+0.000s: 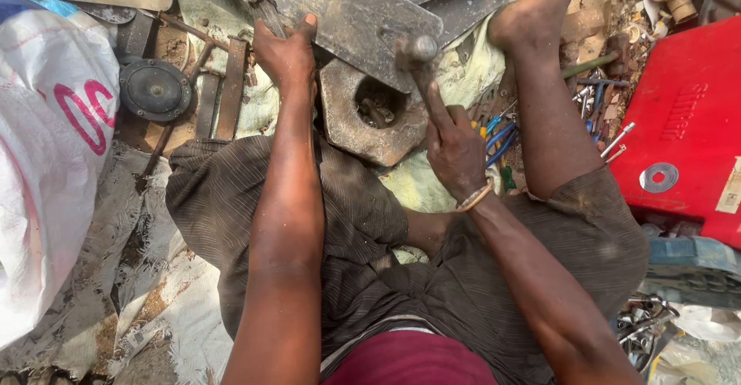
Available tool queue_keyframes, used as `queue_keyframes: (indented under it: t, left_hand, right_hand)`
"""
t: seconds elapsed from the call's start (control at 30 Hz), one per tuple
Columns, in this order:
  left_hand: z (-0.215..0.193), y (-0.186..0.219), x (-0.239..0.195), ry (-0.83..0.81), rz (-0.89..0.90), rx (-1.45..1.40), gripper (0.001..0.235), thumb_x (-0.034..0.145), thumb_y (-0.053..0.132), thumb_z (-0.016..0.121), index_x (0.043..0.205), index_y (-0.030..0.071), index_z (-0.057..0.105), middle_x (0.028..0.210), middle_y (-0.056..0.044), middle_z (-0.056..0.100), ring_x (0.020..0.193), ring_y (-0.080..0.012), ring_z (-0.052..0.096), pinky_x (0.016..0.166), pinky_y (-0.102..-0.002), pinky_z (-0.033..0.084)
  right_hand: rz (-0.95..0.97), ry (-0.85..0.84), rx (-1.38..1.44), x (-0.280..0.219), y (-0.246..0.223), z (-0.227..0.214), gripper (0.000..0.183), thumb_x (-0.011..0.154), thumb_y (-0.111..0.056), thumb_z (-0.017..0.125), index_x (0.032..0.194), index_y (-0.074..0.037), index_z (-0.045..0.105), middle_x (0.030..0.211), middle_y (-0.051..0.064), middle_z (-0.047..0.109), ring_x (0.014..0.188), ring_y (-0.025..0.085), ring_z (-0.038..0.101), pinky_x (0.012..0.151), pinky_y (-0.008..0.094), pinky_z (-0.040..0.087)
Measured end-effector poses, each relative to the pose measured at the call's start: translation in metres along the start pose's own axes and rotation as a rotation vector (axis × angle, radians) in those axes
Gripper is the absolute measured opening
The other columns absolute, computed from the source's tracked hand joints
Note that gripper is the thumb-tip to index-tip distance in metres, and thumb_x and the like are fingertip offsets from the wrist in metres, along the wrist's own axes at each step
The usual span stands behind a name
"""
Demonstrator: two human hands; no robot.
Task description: The person sits on the ground and uses a hammer to repeatedly strike a metal plate resting on a stone anvil. They adjust the plate's position and orientation multiple times while continuing to hammer it.
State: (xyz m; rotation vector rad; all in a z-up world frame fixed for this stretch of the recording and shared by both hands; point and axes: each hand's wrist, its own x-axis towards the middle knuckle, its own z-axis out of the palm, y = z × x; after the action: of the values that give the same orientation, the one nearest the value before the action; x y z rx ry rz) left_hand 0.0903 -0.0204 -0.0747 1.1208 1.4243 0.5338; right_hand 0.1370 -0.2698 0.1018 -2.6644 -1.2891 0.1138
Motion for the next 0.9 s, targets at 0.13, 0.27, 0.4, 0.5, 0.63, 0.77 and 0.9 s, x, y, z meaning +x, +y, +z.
queue_keyframes:
  t: [0.13, 0.27, 0.4, 0.5, 0.63, 0.77, 0.9]
  left_hand:
    - [0.009, 0.016, 0.012, 0.011, 0.054, 0.047, 0.098, 0.072, 0.029, 0.094, 0.142, -0.014, 0.041, 0.14, -0.034, 0.052, 0.127, -0.0421, 0.055, 0.107, -0.045, 0.045]
    - [0.004, -0.001, 0.006, 0.011, 0.051, 0.069, 0.106, 0.073, 0.022, 0.095, 0.147, -0.013, 0.029, 0.145, -0.033, 0.043, 0.13, -0.0397, 0.051, 0.11, -0.044, 0.038]
    - [0.007, 0.009, 0.001, -0.013, 0.074, -0.048, 0.089, 0.072, 0.017, 0.092, 0.139, -0.011, 0.04, 0.131, -0.029, 0.058, 0.114, -0.0327, 0.067, 0.102, -0.038, 0.053]
    - [0.002, 0.01, 0.001, -0.045, 0.105, -0.13, 0.062, 0.076, 0.016, 0.086, 0.127, -0.008, 0.058, 0.116, -0.023, 0.074, 0.102, -0.0295, 0.075, 0.095, -0.04, 0.059]
    - [0.007, 0.001, 0.0, -0.004, 0.169, -0.239, 0.062, 0.072, 0.014, 0.089, 0.121, -0.006, 0.056, 0.107, -0.019, 0.074, 0.094, -0.0272, 0.074, 0.089, -0.04, 0.058]
    - [-0.003, -0.014, -0.005, 0.298, 0.629, 0.183, 0.074, 0.081, 0.033, 0.094, 0.114, -0.017, 0.049, 0.102, -0.034, 0.066, 0.1, -0.0419, 0.066, 0.082, -0.05, 0.051]
    - [-0.012, 0.011, -0.006, 0.143, 0.189, -0.072, 0.044, 0.099, 0.047, 0.062, 0.114, 0.007, 0.055, 0.093, -0.009, 0.066, 0.073, -0.0211, 0.064, 0.066, -0.042, 0.054]
  right_hand:
    - [-0.087, 0.155, 0.144, -0.004, 0.028, 0.009, 0.075, 0.103, -0.012, 0.07, 0.165, -0.025, 0.03, 0.1, 0.01, 0.064, 0.077, 0.019, 0.064, 0.062, 0.033, 0.058]
    - [-0.078, 0.244, 0.113, -0.015, 0.035, 0.022, 0.07, 0.106, -0.013, 0.07, 0.164, -0.022, 0.033, 0.105, 0.012, 0.065, 0.079, 0.02, 0.064, 0.063, 0.033, 0.057]
    - [0.158, -0.172, 0.035, -0.01, 0.039, 0.021, 0.062, 0.102, -0.018, 0.068, 0.158, -0.021, 0.043, 0.091, 0.01, 0.064, 0.062, 0.022, 0.062, 0.048, 0.033, 0.055]
    - [0.027, 0.063, 0.117, -0.026, 0.039, 0.023, 0.062, 0.102, -0.019, 0.067, 0.159, -0.024, 0.044, 0.093, 0.009, 0.063, 0.072, 0.019, 0.063, 0.062, 0.038, 0.055]
    - [0.154, -0.019, 0.146, -0.053, 0.041, 0.032, 0.061, 0.101, -0.019, 0.069, 0.157, -0.023, 0.046, 0.088, 0.009, 0.064, 0.065, 0.021, 0.063, 0.054, 0.038, 0.054]
    - [0.125, -0.046, 0.108, -0.06, 0.041, 0.036, 0.066, 0.097, -0.016, 0.069, 0.157, -0.024, 0.044, 0.095, 0.01, 0.066, 0.069, 0.025, 0.066, 0.057, 0.04, 0.056]
    - [0.023, 0.009, 0.063, -0.04, 0.044, 0.029, 0.074, 0.096, -0.015, 0.071, 0.16, -0.029, 0.039, 0.096, 0.01, 0.066, 0.073, 0.027, 0.066, 0.063, 0.042, 0.056]
